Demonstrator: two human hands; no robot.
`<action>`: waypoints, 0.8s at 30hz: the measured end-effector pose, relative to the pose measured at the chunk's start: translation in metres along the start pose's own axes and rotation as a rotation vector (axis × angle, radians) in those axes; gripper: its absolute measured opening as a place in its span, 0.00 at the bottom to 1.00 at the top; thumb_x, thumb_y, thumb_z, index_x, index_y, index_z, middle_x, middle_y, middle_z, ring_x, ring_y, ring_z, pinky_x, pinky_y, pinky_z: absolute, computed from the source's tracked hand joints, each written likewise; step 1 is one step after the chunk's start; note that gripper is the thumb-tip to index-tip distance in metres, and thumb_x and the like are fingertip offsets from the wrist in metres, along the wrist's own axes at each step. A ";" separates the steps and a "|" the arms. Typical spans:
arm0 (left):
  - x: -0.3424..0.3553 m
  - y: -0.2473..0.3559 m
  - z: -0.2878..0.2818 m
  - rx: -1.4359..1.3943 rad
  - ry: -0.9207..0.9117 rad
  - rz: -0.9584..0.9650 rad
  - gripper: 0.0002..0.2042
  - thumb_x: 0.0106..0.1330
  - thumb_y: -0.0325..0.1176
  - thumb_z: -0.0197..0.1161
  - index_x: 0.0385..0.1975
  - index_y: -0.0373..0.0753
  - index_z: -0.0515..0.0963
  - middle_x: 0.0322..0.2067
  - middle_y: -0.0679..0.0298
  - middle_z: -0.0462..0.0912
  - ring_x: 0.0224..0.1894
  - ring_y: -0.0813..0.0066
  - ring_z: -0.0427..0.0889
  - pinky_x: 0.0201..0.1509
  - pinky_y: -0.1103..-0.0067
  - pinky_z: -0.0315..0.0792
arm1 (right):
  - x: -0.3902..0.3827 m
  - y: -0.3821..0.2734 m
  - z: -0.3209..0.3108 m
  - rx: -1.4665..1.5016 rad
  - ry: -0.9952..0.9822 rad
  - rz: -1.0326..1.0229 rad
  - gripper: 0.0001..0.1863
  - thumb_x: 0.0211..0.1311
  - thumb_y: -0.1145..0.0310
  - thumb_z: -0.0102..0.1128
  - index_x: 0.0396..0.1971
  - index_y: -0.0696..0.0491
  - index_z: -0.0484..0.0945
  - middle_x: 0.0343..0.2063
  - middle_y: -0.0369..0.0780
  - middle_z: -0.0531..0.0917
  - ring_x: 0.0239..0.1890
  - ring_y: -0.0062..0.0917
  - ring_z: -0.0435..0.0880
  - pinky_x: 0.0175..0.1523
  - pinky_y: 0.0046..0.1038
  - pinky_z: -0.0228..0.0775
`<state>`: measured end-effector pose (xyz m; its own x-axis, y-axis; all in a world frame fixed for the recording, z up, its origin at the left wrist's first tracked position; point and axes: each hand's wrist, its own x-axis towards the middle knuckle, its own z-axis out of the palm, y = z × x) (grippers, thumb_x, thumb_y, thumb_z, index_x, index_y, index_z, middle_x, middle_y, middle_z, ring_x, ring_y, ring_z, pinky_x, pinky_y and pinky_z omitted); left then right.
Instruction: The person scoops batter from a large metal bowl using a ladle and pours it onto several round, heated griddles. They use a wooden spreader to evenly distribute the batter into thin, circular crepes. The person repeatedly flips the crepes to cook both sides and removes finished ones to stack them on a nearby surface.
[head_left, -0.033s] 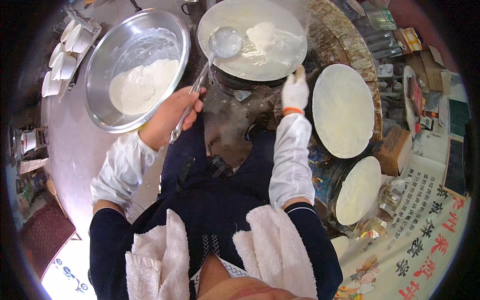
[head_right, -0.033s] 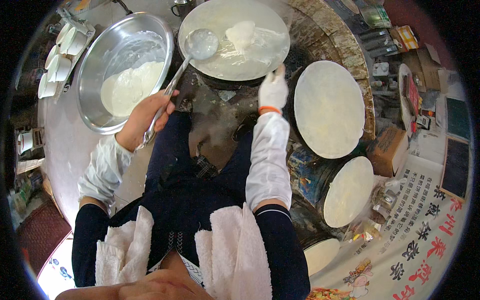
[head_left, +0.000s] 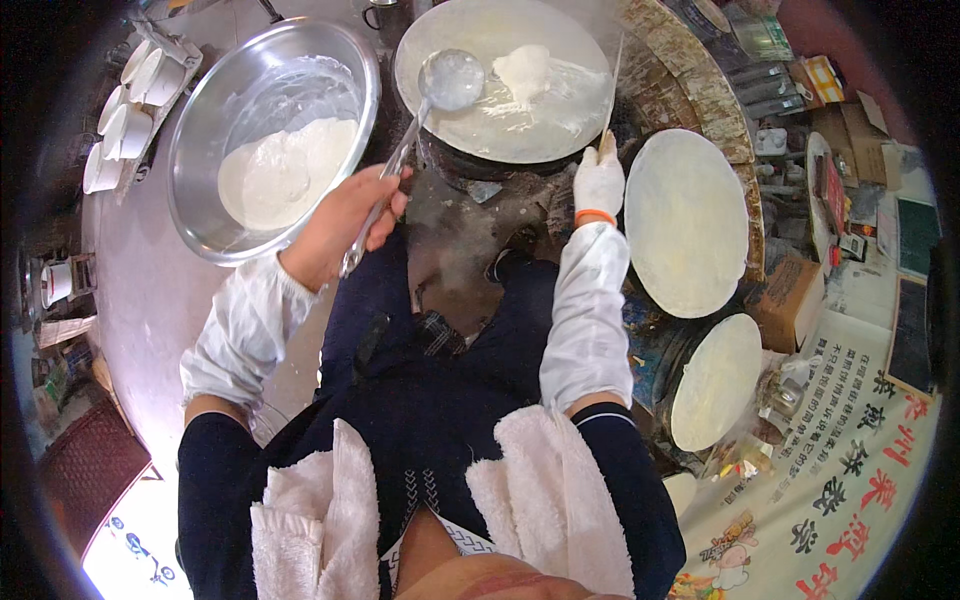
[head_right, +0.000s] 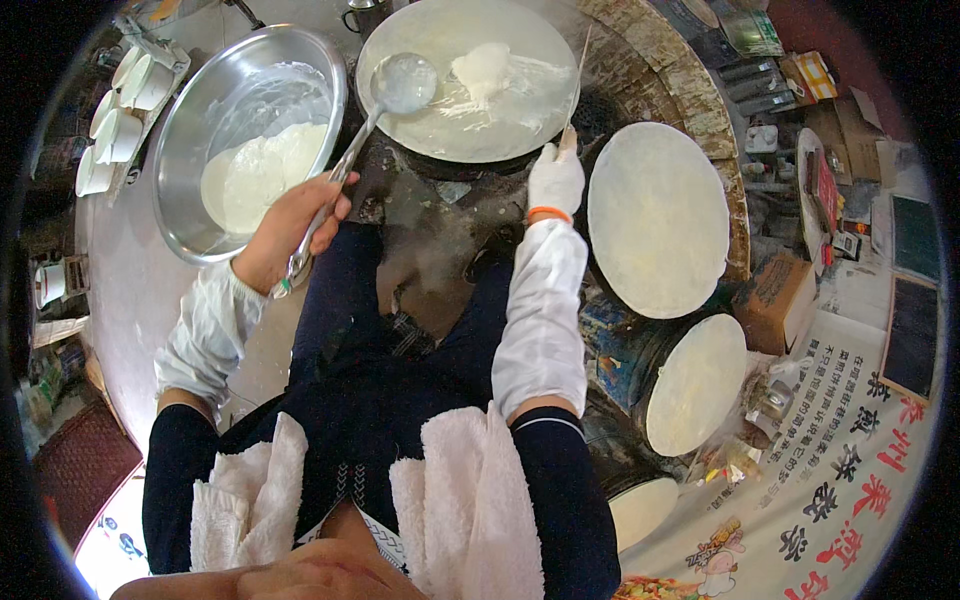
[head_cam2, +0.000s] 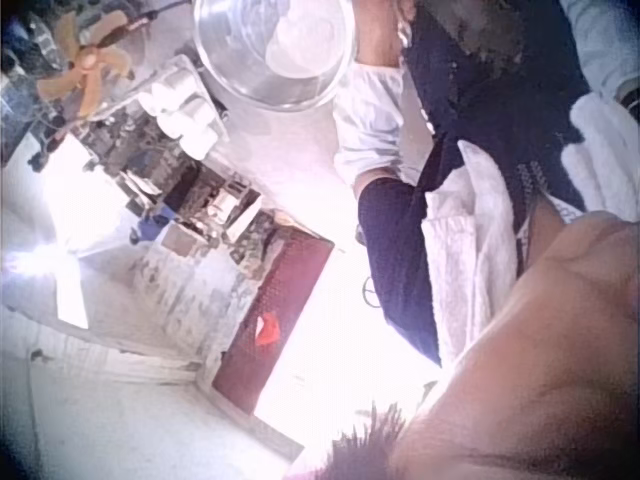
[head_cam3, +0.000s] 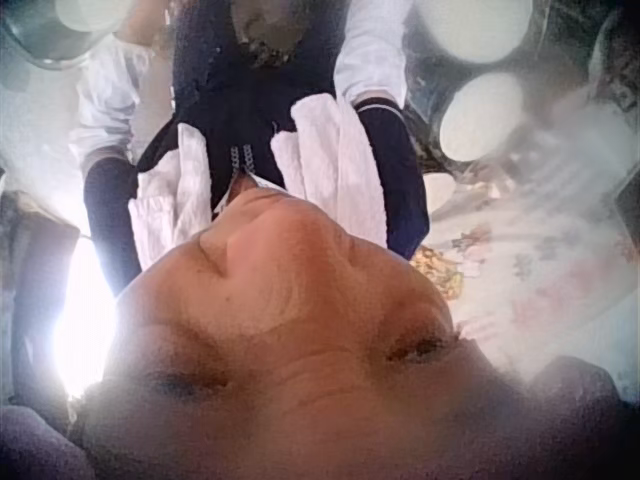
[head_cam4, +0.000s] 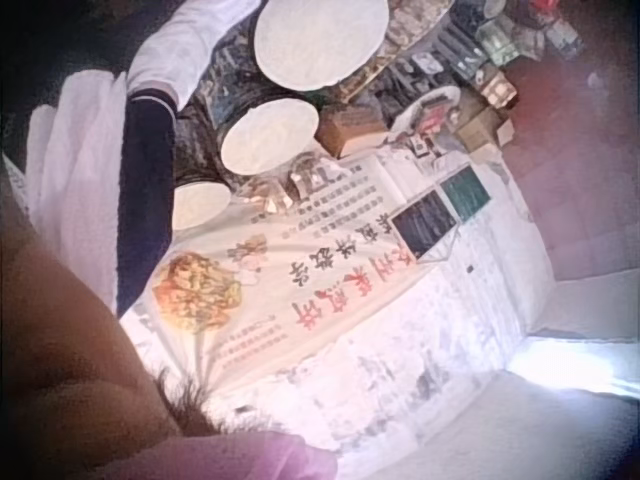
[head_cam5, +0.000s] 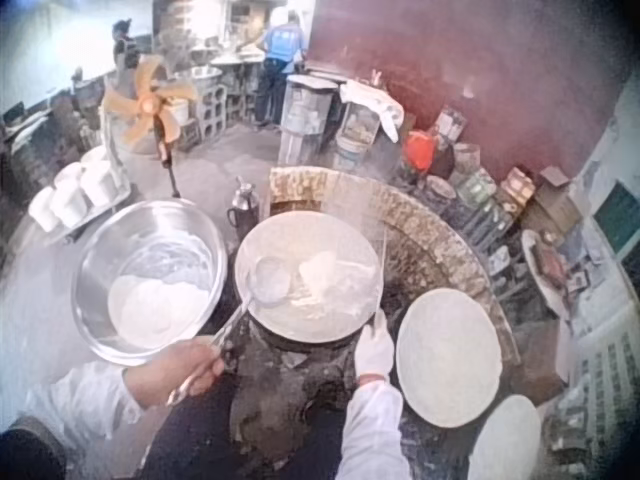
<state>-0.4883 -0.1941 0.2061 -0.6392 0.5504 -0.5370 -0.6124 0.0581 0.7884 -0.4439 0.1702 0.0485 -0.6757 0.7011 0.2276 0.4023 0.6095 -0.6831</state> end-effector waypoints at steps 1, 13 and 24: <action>0.009 0.005 -0.002 0.019 0.018 0.004 0.18 0.76 0.36 0.48 0.59 0.31 0.69 0.29 0.68 0.74 0.16 0.85 0.66 0.18 0.86 0.63 | 0.001 -0.005 0.001 -0.042 -0.098 -0.017 0.26 0.68 0.58 0.54 0.64 0.45 0.71 0.45 0.55 0.83 0.48 0.50 0.82 0.53 0.45 0.73; 0.121 0.041 0.000 0.125 0.058 0.154 0.12 0.74 0.41 0.55 0.35 0.37 0.73 0.23 0.68 0.73 0.17 0.83 0.66 0.19 0.84 0.61 | -0.026 -0.025 -0.013 0.300 -0.491 -0.106 0.23 0.67 0.64 0.57 0.61 0.53 0.75 0.53 0.50 0.82 0.56 0.36 0.82 0.61 0.29 0.69; 0.077 -0.038 0.026 0.066 0.076 0.081 0.12 0.76 0.39 0.49 0.36 0.38 0.72 0.23 0.66 0.75 0.17 0.79 0.69 0.18 0.81 0.64 | -0.137 -0.086 -0.004 0.618 -0.435 0.387 0.25 0.67 0.70 0.55 0.65 0.52 0.72 0.28 0.35 0.81 0.22 0.14 0.74 0.26 0.19 0.68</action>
<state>-0.5021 -0.1326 0.1425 -0.7206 0.4909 -0.4897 -0.5269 0.0714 0.8469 -0.3838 0.0229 0.0786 -0.7882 0.5369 -0.3007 0.3294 -0.0446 -0.9431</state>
